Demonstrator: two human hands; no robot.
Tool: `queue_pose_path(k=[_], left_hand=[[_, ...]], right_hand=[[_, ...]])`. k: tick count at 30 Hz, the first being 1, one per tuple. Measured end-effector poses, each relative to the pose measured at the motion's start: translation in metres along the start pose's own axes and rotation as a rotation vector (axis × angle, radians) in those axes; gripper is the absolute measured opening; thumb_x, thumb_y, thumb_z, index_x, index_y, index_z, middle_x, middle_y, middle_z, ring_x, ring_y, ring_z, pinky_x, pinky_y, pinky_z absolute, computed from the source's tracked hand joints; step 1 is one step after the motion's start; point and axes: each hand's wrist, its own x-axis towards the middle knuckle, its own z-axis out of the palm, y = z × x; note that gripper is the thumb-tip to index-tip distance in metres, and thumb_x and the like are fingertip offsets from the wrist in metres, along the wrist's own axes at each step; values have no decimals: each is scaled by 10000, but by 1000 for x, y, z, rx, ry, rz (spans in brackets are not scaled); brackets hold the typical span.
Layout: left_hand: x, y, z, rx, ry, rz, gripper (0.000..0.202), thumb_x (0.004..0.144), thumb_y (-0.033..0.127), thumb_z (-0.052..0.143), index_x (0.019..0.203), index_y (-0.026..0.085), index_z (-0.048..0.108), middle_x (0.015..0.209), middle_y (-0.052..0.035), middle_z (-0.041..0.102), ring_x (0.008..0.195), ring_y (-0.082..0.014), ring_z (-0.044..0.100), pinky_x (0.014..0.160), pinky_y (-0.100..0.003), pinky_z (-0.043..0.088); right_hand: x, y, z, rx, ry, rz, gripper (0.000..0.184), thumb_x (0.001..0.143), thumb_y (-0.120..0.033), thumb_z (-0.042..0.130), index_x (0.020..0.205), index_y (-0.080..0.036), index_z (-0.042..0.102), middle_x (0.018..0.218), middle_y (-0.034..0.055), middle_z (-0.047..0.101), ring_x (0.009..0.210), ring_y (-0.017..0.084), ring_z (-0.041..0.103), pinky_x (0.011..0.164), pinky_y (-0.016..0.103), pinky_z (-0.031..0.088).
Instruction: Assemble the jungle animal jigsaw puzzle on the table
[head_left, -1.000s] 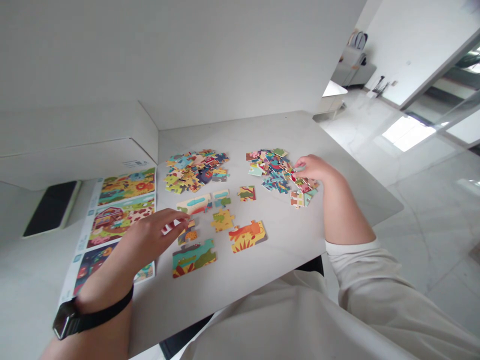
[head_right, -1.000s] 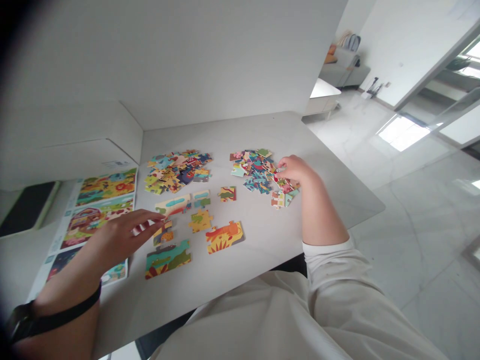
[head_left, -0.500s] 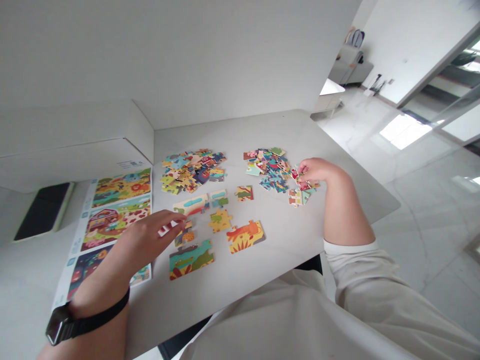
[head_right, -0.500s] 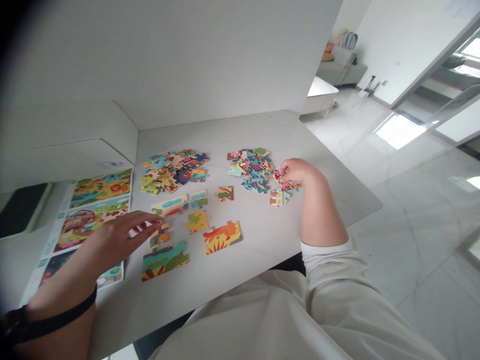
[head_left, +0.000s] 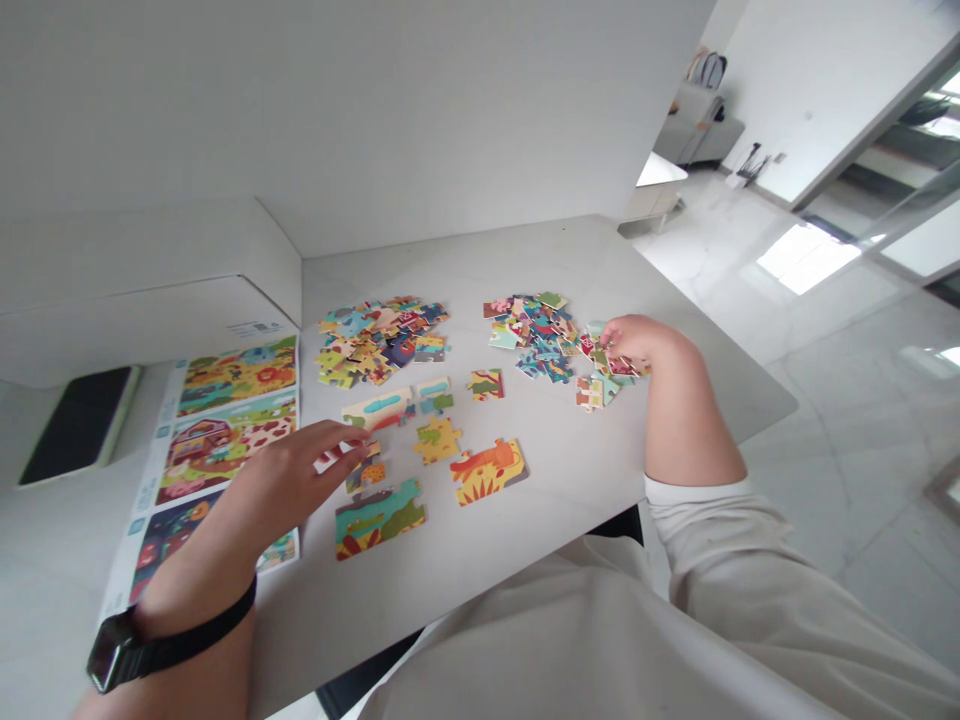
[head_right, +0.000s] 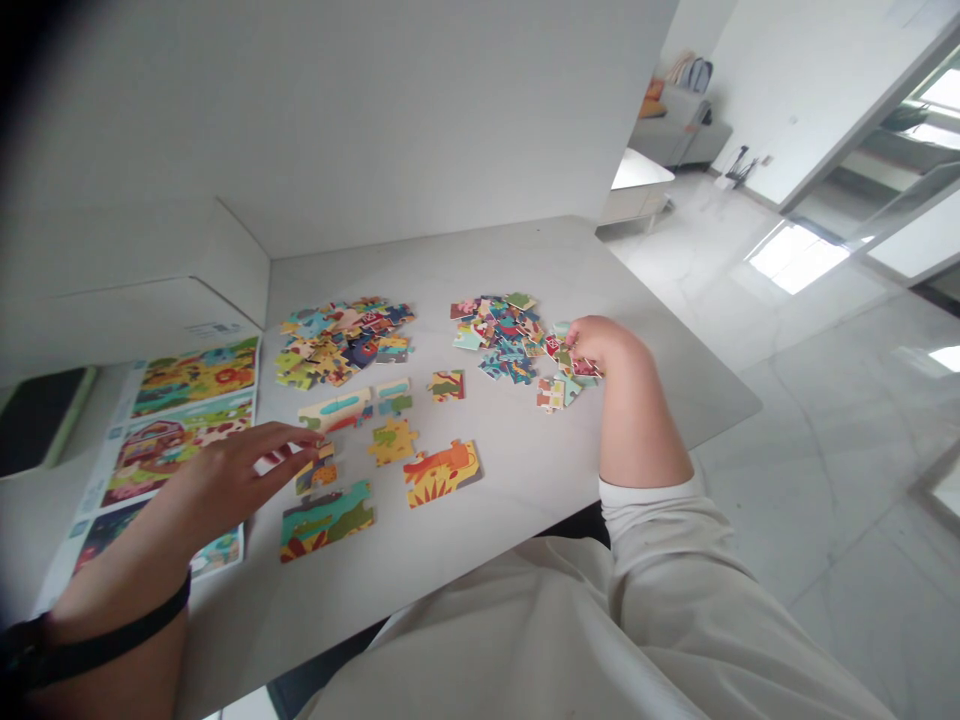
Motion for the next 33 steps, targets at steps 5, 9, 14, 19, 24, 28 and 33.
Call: queue_pose_path(k=[5, 9, 14, 19, 24, 28, 33], left_hand=[[-1, 0, 0, 2, 5, 5, 432, 1056, 595, 531, 1180, 266, 783, 1237, -36, 814, 991, -235, 738, 866, -323, 514], [-1, 0, 1, 6, 5, -1, 434, 1058, 589, 537, 1197, 259, 783, 1236, -41, 818, 985, -236, 736, 841, -316, 509], [-1, 1, 0, 1, -8, -9, 421, 1056, 584, 550, 1199, 262, 782, 1215, -26, 818, 901, -211, 724, 828, -311, 506], [-2, 1, 0, -2, -4, -16, 414, 1050, 586, 563, 1204, 271, 782, 1190, -11, 815, 818, -187, 703, 813, -314, 501], [-2, 1, 1, -7, 2, -21, 440, 1048, 612, 550, 1205, 275, 786, 1196, -17, 817, 826, -193, 707, 803, -317, 503], [-2, 0, 1, 0, 4, -5, 428, 1056, 598, 548, 1210, 278, 786, 1213, -18, 820, 897, -209, 725, 836, -320, 508], [-2, 0, 1, 1, 5, 14, 453, 1063, 612, 533, 1214, 266, 784, 1235, -39, 819, 949, -227, 738, 837, -324, 530]], right_hand=[[-9, -17, 2, -22, 76, -56, 318, 911, -320, 814, 1216, -228, 815, 941, 38, 836, 699, 183, 723, 605, 261, 477], [-9, -26, 4, -54, 80, -81, 290, 871, -380, 860, 1112, -221, 834, 768, 16, 789, 628, 194, 707, 601, 275, 481], [-5, -29, 9, 69, 128, -82, 498, 762, -321, 931, 1234, -215, 811, 742, 14, 777, 558, 199, 678, 576, 292, 490], [3, -25, 11, 203, 234, -127, 266, 731, -191, 880, 990, -206, 819, 891, 46, 809, 697, 186, 693, 634, 279, 493], [-1, -25, 9, 542, 258, -201, 160, 783, -273, 833, 872, -190, 730, 763, -1, 707, 628, 124, 566, 613, 256, 448], [-9, -29, 6, 767, 198, -250, 263, 799, -369, 870, 903, -194, 704, 724, -21, 641, 629, 112, 526, 590, 233, 409], [-13, -33, 4, 871, 119, -286, 292, 805, -359, 912, 872, -203, 675, 797, -2, 667, 702, 125, 586, 636, 241, 448]])
